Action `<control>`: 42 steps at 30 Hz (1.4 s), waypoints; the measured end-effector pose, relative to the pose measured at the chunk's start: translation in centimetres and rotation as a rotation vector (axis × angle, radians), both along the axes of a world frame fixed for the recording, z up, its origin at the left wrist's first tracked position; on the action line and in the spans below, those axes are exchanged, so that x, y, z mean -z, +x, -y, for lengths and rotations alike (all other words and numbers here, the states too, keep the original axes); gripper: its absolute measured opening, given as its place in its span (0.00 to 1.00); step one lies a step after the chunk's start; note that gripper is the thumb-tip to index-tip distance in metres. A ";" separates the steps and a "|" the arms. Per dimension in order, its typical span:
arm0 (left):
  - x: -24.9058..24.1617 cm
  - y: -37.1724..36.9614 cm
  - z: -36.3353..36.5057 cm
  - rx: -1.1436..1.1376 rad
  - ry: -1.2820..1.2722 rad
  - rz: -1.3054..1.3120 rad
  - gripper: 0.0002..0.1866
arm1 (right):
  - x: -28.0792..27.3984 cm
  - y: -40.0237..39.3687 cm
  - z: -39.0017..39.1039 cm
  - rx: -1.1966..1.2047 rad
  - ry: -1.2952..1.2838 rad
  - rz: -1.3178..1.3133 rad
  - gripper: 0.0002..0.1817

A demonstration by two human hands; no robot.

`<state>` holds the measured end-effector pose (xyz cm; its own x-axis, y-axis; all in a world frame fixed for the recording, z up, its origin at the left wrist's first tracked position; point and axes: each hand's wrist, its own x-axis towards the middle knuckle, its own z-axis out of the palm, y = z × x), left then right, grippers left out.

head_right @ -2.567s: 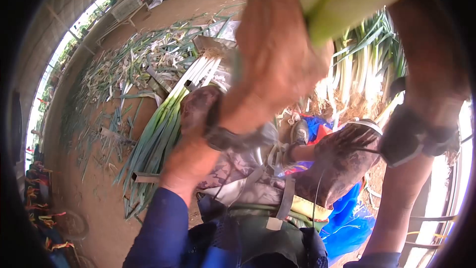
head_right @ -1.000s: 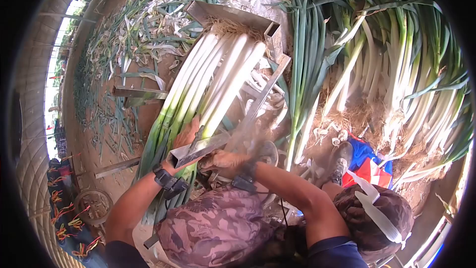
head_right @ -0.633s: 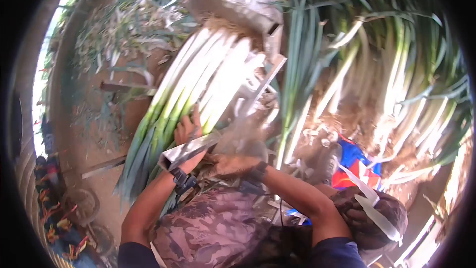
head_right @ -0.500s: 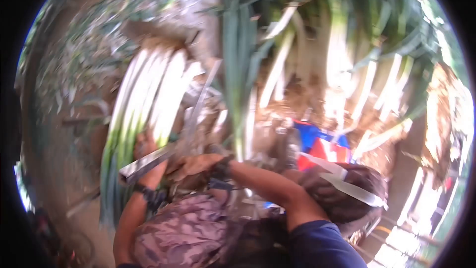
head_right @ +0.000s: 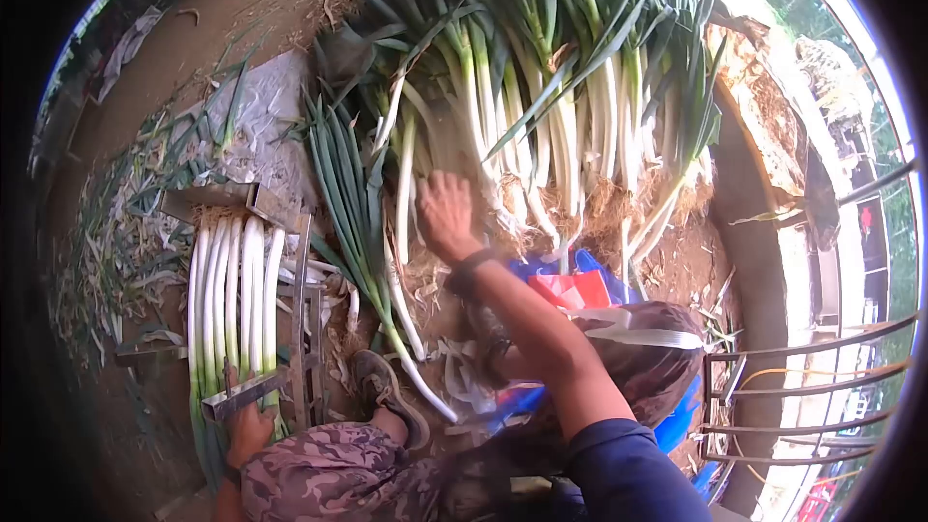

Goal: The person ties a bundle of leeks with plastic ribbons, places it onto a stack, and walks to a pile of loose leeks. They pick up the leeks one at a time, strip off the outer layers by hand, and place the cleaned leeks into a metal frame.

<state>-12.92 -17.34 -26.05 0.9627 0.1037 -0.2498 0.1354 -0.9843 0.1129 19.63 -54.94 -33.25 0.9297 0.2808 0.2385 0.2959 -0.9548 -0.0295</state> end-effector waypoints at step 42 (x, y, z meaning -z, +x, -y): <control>-27.2 -5.5 -3.2 0.142 0.831 0.815 0.29 | -27.4 -12.8 -5.2 -1.136 0.563 -0.703 0.14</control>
<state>-18.45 -14.12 1.18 0.8226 -0.1771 0.5403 0.2024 -0.7969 -0.5692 6.81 -49.74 -5.86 0.2426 0.9567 0.1608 0.6375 -0.0323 -0.7698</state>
